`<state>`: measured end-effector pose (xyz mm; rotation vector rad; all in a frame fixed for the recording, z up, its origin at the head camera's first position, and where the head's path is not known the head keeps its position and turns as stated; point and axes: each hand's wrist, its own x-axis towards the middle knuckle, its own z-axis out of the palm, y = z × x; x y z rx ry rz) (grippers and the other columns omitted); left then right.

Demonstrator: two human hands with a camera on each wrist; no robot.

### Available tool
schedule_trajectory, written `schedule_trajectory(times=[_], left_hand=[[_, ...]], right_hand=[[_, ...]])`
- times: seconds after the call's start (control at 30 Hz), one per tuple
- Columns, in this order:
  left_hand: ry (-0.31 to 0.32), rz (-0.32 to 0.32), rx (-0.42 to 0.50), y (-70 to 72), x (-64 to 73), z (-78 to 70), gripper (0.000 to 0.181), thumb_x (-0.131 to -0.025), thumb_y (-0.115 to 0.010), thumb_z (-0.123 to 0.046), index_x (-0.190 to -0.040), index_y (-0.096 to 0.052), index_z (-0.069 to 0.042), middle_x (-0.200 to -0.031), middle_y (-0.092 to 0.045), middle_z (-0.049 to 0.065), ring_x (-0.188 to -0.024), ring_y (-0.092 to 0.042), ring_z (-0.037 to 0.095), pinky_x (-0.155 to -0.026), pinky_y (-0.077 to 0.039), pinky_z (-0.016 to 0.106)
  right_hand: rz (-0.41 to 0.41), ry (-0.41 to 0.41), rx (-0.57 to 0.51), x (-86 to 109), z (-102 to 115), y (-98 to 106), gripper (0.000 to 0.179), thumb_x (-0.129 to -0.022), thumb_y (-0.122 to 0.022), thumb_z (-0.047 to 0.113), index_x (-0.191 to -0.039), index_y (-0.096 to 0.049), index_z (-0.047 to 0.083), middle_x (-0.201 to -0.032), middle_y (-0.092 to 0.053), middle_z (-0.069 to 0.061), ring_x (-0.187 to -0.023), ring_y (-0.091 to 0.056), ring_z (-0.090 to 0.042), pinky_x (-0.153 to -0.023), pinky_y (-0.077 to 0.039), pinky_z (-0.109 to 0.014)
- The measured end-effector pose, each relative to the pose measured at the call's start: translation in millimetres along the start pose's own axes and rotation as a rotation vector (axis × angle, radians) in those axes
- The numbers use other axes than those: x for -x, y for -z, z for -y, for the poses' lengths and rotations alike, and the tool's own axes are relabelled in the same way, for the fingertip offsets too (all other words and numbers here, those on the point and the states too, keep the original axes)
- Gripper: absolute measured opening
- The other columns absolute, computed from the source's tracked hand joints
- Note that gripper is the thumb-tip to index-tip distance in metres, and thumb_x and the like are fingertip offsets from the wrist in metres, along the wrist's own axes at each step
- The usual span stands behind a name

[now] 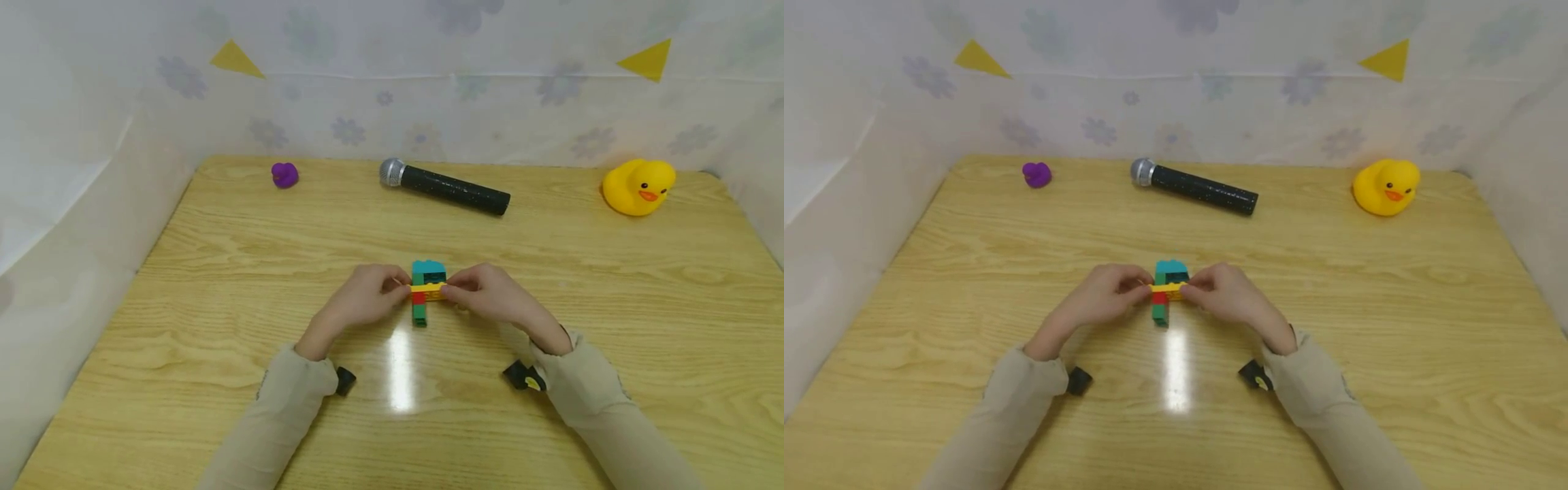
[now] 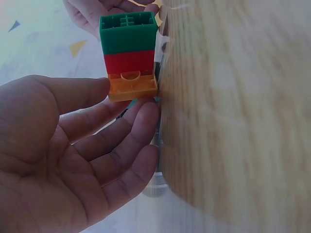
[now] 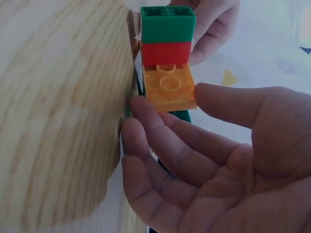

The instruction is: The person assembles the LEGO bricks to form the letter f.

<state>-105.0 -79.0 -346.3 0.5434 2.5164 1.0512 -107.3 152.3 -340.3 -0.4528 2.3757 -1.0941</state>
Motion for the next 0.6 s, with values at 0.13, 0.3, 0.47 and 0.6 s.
schedule_trajectory(times=[0.13,0.3,0.47,0.6], left_hand=[[0.003,-0.001,-0.009,-1.0,-0.9,0.0,0.020,-0.097,-0.057,-0.016,-0.109,-0.068,-0.006,-0.103,-0.068,0.006,-0.093,-0.063,0.017,-0.083,-0.050,0.033],[0.002,-0.011,-0.012,-2.5,-0.8,-0.8,0.020,-0.097,-0.057,-0.016,-0.110,-0.068,-0.006,-0.104,-0.068,0.005,-0.093,-0.063,0.016,-0.083,-0.050,0.033],[0.006,-0.017,0.001,-4.0,-0.5,-1.4,0.018,-0.097,-0.058,-0.015,-0.110,-0.067,-0.007,-0.103,-0.068,0.004,-0.094,-0.063,0.016,-0.084,-0.050,0.033],[0.018,-0.022,0.011,-5.2,-0.4,-0.9,0.018,-0.097,-0.058,-0.015,-0.111,-0.067,-0.008,-0.104,-0.068,0.004,-0.095,-0.063,0.016,-0.085,-0.049,0.034]], right_hand=[[0.006,-0.028,-0.008,0.4,0.6,0.9,0.029,-0.098,-0.055,0.020,-0.111,-0.068,-0.002,-0.093,-0.072,-0.008,-0.077,-0.064,-0.017,-0.066,-0.050,-0.030],[0.006,-0.024,0.026,0.8,-0.2,1.7,0.028,-0.097,-0.056,0.019,-0.111,-0.068,-0.003,-0.090,-0.071,-0.008,-0.072,-0.062,-0.015,-0.064,-0.049,-0.029],[0.013,-0.009,0.067,0.5,-1.3,1.5,0.025,-0.097,-0.057,0.017,-0.108,-0.068,-0.003,-0.086,-0.070,-0.007,-0.069,-0.061,-0.014,-0.063,-0.048,-0.030],[0.007,-0.029,0.067,-0.5,-1.1,1.0,0.026,-0.097,-0.056,0.017,-0.109,-0.066,-0.003,-0.086,-0.070,-0.006,-0.071,-0.061,-0.014,-0.065,-0.048,-0.030]])
